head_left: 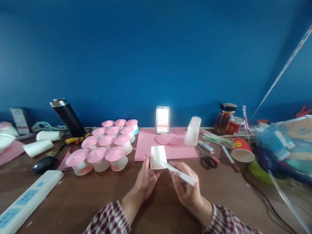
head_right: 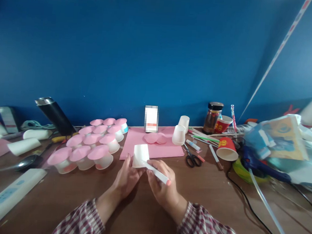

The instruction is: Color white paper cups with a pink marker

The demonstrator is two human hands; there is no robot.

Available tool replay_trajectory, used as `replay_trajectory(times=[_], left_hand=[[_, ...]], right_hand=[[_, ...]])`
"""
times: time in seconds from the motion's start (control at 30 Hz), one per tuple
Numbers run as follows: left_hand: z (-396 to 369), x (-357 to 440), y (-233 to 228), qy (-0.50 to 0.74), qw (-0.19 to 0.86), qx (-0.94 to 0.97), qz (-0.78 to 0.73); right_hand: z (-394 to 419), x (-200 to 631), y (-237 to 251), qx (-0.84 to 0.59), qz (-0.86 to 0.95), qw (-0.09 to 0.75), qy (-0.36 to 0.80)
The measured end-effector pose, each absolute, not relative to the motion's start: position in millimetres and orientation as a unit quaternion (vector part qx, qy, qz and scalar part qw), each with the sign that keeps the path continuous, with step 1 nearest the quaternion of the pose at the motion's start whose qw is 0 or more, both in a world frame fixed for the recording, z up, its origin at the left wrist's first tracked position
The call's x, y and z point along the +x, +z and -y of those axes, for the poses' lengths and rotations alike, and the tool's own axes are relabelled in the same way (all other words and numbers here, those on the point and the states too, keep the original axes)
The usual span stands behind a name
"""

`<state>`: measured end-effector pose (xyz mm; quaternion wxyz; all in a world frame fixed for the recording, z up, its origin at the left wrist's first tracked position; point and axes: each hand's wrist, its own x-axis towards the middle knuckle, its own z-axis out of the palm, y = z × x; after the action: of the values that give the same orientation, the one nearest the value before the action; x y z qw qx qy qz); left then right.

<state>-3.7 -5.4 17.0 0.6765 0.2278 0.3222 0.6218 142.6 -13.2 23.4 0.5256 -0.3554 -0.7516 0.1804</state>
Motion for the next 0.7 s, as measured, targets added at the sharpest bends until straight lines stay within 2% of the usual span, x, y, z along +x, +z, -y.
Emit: replay_trajectory(times=[0.33, 0.7], left_hand=[[12.2, -1.1, 31.5, 0.578, 0.508, 0.384, -0.509], [10.6, -3.9, 17.8, 0.597, 0.504, 0.392, -0.485]], right_hand=[[15.4, 140.4, 26.8, -0.356, 0.764, 0.521, 0.137], [15.5, 138.6, 28.4, -0.356, 0.767, 0.521, 0.118]])
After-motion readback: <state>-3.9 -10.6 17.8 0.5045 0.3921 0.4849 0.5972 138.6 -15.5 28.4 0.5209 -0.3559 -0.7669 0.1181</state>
